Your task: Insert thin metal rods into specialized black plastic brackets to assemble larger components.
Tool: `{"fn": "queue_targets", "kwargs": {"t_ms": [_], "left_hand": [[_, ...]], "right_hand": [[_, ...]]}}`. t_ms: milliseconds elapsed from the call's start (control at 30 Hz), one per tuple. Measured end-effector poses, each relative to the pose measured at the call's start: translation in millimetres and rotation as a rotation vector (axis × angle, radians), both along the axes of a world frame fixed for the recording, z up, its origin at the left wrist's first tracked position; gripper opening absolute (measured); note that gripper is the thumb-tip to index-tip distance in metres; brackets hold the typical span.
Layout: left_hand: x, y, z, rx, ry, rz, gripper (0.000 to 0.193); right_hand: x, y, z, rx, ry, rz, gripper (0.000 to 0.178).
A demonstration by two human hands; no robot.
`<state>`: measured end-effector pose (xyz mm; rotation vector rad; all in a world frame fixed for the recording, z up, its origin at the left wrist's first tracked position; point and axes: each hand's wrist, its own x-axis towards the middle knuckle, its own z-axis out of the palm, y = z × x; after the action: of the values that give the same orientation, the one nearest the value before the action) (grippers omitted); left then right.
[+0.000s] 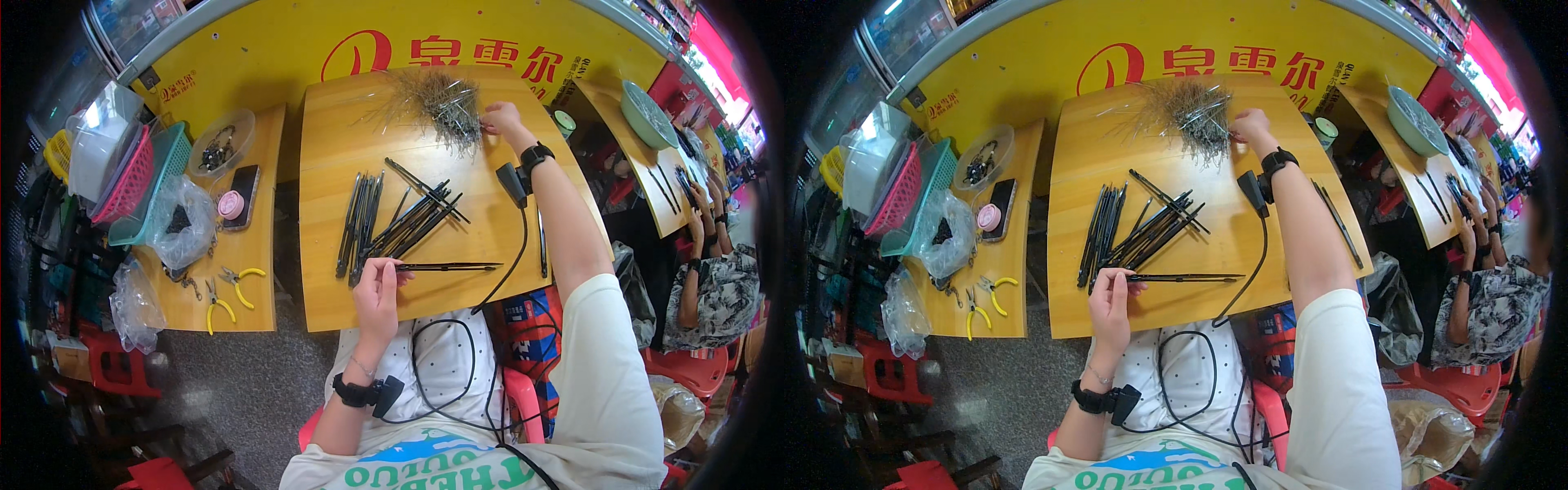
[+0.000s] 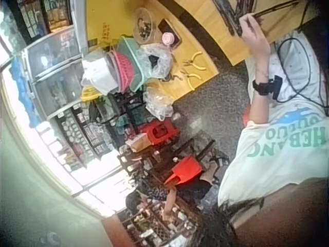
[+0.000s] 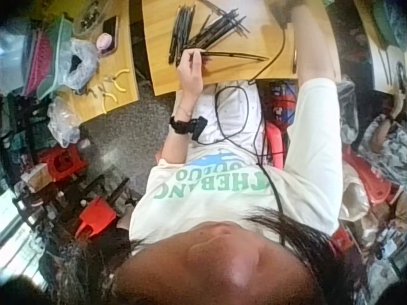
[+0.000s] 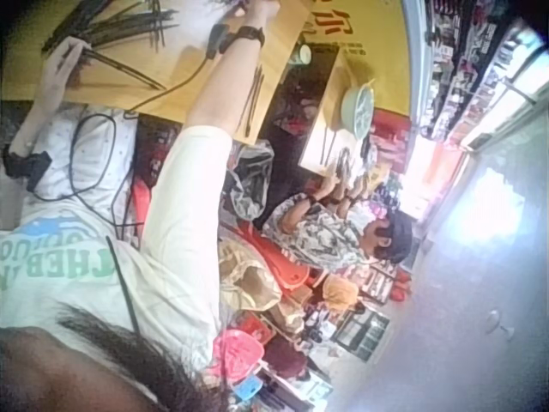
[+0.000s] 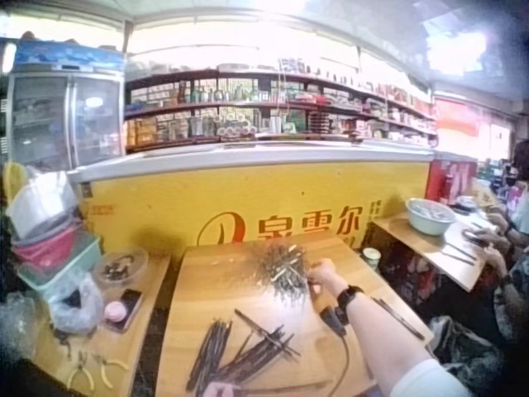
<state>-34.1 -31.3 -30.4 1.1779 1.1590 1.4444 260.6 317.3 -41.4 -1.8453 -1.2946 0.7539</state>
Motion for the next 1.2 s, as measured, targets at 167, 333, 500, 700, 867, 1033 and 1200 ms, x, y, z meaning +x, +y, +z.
{"fn": "queue_targets", "kwargs": {"t_ms": [167, 333, 500, 700, 867, 1033, 1200], "left_hand": [[-2.0, -0.3, -0.8, 0.000, 0.013, 0.000, 0.020], [3.7, 0.6, 1.6, -0.015, -0.006, -0.008, 0.023], [-2.1, -0.6, -0.2, -0.010, -0.002, 0.004, 0.021], [0.3, -0.2, 0.7, -0.004, -0.017, -0.005, 0.019], [0.4, -0.5, 1.1, 0.001, -0.028, -0.003, 0.019], [-0.3, -1.5, 1.0, -0.005, -0.013, 0.008, 0.019], [-0.6, -1.2, -2.2, -0.001, -0.024, 0.014, 0.019]], "right_hand": [[-8.4, -9.6, 12.5, -0.116, -0.049, 0.020, 0.023], [-15.3, -30.5, 34.2, 0.088, -0.695, 0.075, 0.015], [-81.9, -105.1, 80.4, 0.254, -0.864, 0.880, 0.027], [-83.7, -126.7, 60.2, 0.574, -1.252, 1.066, 0.026], [-86.3, -122.5, 50.6, 0.697, -1.247, 1.109, 0.020], [-87.3, -122.3, 49.4, 0.766, -1.272, 1.090, 0.013], [-106.6, -139.0, 46.7, 0.851, -1.216, 1.010, 0.009]]}}
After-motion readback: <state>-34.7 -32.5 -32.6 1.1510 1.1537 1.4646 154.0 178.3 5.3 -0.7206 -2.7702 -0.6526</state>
